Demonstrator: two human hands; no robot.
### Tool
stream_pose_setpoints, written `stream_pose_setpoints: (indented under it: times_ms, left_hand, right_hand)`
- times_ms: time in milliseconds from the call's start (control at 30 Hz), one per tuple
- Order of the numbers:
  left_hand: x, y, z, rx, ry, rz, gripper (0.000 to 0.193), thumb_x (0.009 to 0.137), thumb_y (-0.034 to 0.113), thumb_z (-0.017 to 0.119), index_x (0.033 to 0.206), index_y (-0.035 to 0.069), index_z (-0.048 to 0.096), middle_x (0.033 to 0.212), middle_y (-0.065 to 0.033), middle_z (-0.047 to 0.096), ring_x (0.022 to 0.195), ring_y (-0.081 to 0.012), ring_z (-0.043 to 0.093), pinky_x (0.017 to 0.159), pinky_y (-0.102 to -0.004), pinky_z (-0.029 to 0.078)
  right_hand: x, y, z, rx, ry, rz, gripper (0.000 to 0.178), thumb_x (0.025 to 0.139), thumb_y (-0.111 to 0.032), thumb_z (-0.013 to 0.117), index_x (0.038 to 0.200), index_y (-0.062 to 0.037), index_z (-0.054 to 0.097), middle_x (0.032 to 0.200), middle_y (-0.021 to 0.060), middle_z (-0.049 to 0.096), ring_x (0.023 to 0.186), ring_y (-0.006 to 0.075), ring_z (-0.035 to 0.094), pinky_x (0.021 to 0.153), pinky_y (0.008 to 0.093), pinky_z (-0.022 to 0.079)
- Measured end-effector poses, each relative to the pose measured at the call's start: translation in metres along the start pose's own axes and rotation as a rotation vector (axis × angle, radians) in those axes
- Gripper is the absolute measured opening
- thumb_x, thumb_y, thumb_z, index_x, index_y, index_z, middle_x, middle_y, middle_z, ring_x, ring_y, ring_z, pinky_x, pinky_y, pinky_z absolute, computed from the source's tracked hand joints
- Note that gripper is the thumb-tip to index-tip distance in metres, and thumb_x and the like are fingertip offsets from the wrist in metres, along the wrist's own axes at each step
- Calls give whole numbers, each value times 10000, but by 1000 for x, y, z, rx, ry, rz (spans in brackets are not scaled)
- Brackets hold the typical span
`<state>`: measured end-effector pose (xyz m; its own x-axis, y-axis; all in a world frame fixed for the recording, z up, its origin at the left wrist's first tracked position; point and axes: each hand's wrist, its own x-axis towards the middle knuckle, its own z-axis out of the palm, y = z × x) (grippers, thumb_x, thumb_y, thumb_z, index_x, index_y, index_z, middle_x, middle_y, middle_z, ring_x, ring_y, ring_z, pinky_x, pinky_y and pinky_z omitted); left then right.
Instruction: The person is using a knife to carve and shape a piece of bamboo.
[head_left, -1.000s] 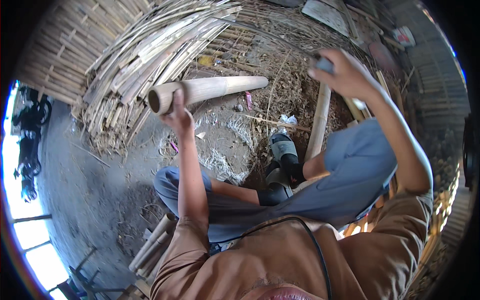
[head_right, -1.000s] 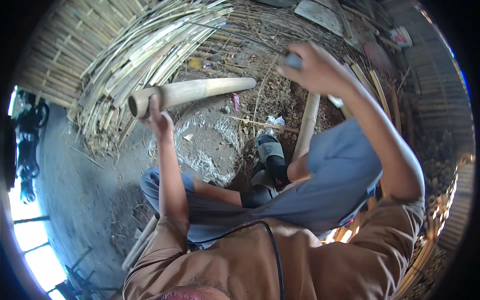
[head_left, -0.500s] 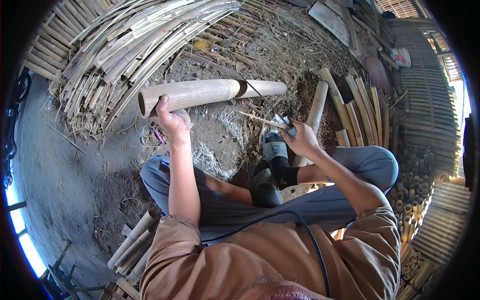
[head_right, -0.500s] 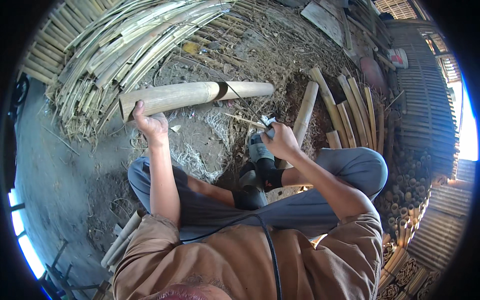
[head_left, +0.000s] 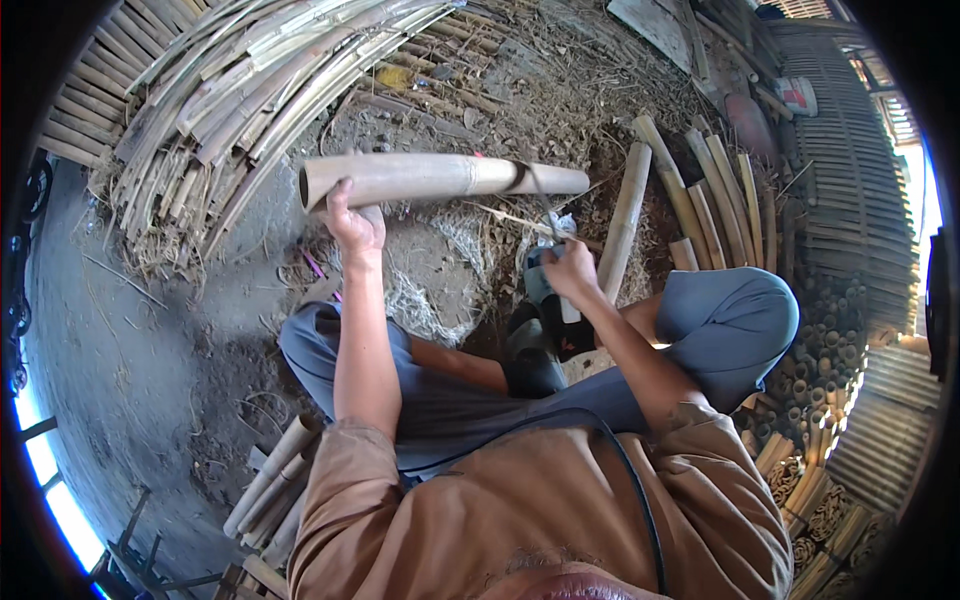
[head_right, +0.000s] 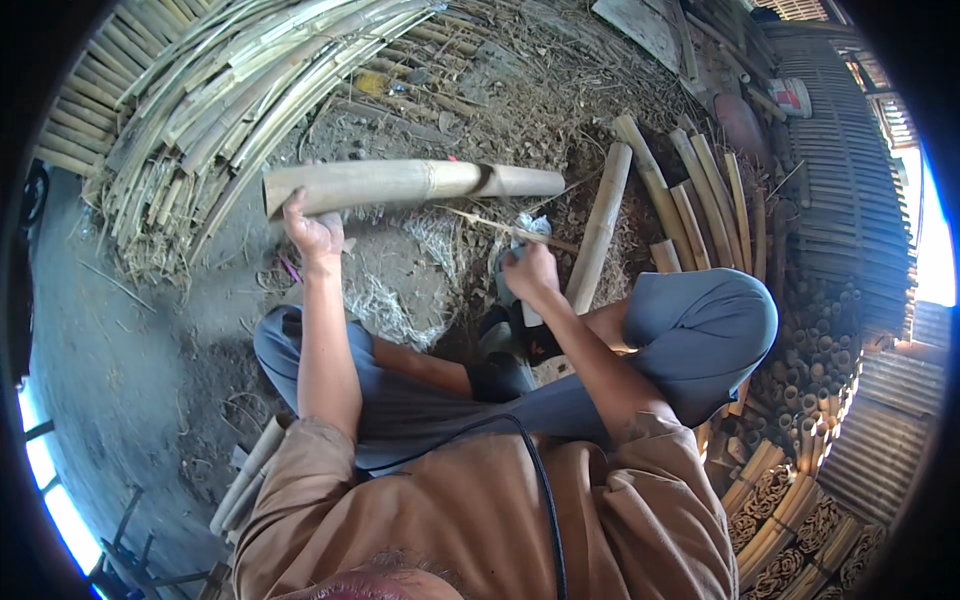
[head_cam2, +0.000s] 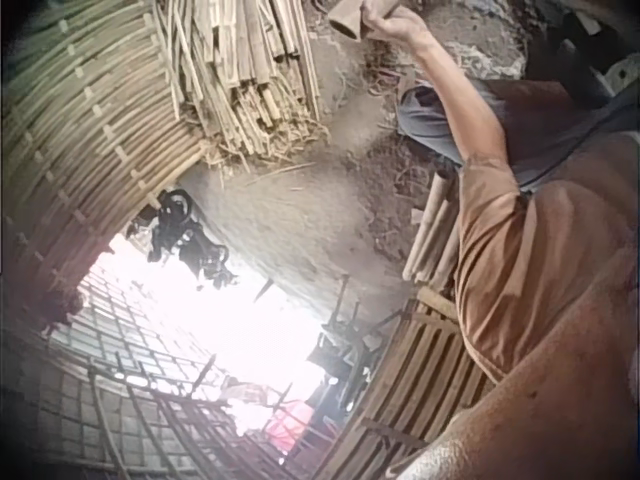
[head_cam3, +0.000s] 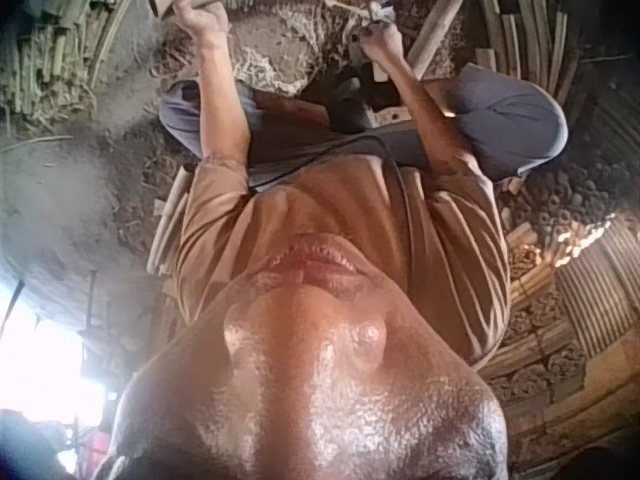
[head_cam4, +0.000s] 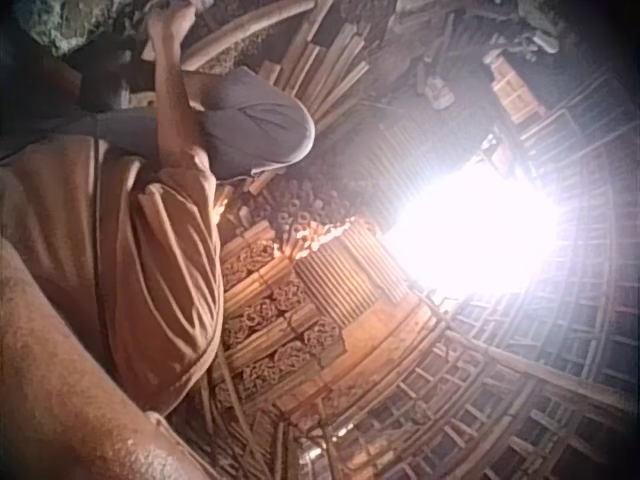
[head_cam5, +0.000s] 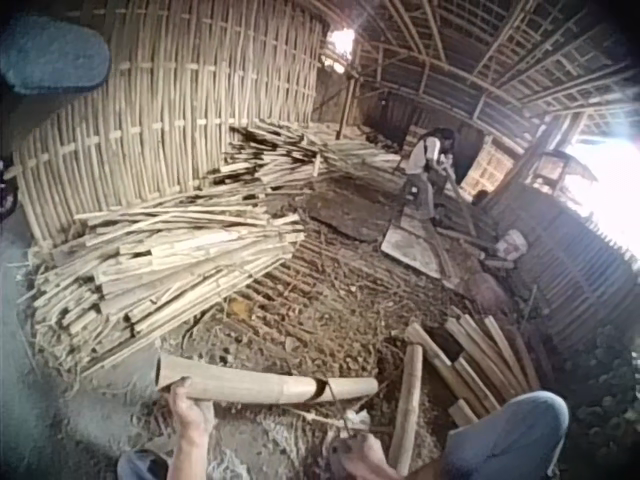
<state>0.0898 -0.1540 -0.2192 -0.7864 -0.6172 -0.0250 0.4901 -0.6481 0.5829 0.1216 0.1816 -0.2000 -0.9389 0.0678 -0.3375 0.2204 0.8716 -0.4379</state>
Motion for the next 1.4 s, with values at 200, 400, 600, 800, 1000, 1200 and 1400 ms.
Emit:
stream_pose_setpoints:
  times_ms: [200,400,600,800,1000,1200,1400]
  left_hand:
    - [2,4,2,90,-54,82,648,906,393,698,1372,-25,532,1309,-181,610,1274,-342,564,1171,-548,372]
    - [-4,35,18,-63,-22,71,727,918,517,696,1397,11,489,1352,-228,582,1270,-342,576,1117,-534,439]
    - [14,50,2,181,-43,79,527,936,295,687,1335,-5,517,1198,-247,681,1098,-380,684,996,-507,546]
    - [16,59,2,304,-81,49,633,927,364,635,1394,-38,491,1270,-264,650,1191,-440,647,1050,-529,516]
    - [17,60,-16,209,-69,69,514,908,325,643,1295,12,515,1175,-255,684,1110,-383,674,1010,-534,527]
    - [28,51,-33,290,-24,67,513,917,330,631,1299,8,516,1212,-264,673,1137,-380,664,1029,-521,507]
    - [26,56,-38,281,-38,115,451,907,309,594,1243,10,561,1180,-256,678,1135,-393,658,1037,-538,502]
  right_hand:
    - [-44,-85,8,214,-235,-313,269,883,-174,671,1046,40,667,903,257,725,875,403,733,806,458,564]
    - [-9,-16,36,317,-12,-141,314,860,-184,718,1060,34,617,860,247,708,829,406,715,755,450,559]
    - [8,2,41,1008,-79,94,183,984,-178,676,1025,-35,571,625,42,528,443,166,568,376,346,460]
    - [5,-27,41,900,-105,245,253,996,-193,675,1127,-35,528,653,38,537,444,156,555,385,335,476]
    - [-48,-103,40,954,-433,5,254,1019,-212,666,1090,10,566,685,-6,548,507,95,549,407,311,445]
    - [8,-17,72,802,-189,161,242,1023,-239,665,1110,-34,570,724,4,573,519,117,559,444,341,504]
    - [-41,-91,65,657,-258,-82,339,998,-262,673,1135,36,588,743,74,610,627,163,604,567,353,494]
